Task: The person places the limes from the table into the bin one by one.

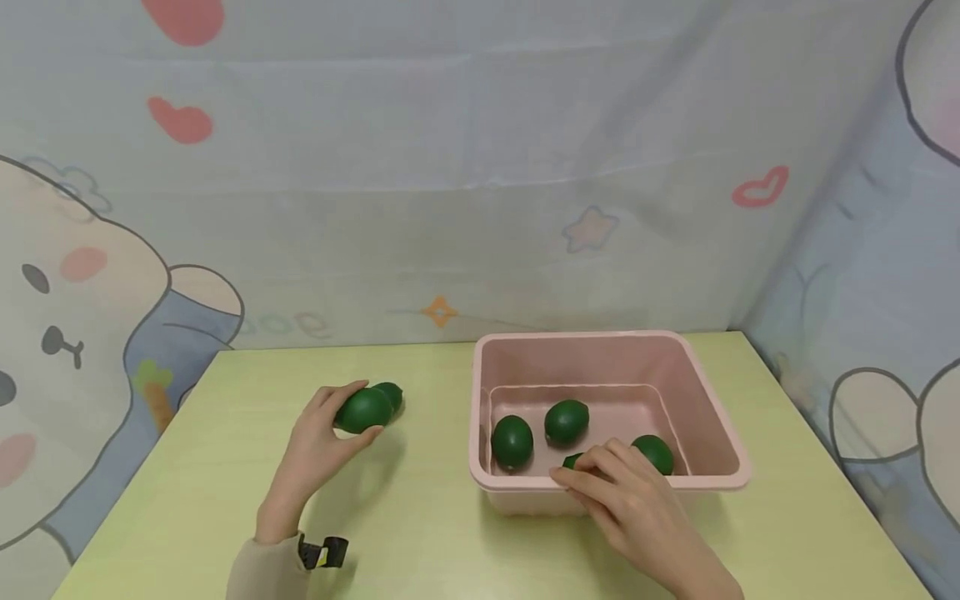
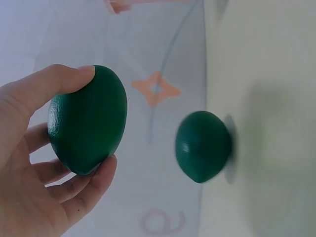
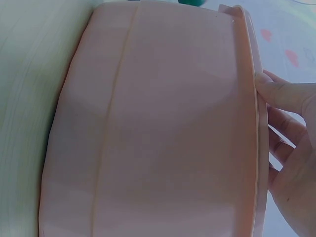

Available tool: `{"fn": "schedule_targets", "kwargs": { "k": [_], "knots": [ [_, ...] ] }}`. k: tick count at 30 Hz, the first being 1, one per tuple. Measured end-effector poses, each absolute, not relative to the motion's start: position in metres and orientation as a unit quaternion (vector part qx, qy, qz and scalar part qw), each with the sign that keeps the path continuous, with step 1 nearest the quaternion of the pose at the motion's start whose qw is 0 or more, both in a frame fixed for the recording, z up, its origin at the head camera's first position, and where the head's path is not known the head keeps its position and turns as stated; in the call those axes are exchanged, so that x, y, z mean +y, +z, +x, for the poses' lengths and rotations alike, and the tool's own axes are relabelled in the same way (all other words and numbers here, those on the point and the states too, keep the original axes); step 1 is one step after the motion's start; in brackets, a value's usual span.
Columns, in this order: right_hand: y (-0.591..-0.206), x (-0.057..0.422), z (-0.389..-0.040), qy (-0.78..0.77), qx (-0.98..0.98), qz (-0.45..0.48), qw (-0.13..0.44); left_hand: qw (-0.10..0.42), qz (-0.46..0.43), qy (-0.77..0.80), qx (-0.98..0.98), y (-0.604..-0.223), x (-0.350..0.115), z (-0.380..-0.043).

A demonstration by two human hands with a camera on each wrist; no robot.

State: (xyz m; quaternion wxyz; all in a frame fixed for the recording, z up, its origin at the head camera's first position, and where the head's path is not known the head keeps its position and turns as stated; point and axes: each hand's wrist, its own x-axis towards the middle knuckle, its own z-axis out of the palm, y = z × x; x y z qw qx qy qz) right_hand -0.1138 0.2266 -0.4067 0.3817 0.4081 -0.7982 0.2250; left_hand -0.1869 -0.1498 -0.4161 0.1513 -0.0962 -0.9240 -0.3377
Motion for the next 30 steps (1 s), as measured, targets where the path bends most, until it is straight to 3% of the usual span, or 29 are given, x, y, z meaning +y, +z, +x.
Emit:
{"fn": "schedule_targets", "kwargs": {
  "k": [7, 30],
  "knots": [
    [-0.407, 0.228, -0.113, 0.220, -0.805, 0.403, 0.376, 0.177, -0.110, -0.326, -0.922, -0.398, -0.143, -0.192],
    [-0.407, 0.227, -0.114, 0.220, -0.804, 0.403, 0.378, 0.170, -0.146, -0.347, -0.911, -0.357, -0.100, -0.192]
  ]
}}
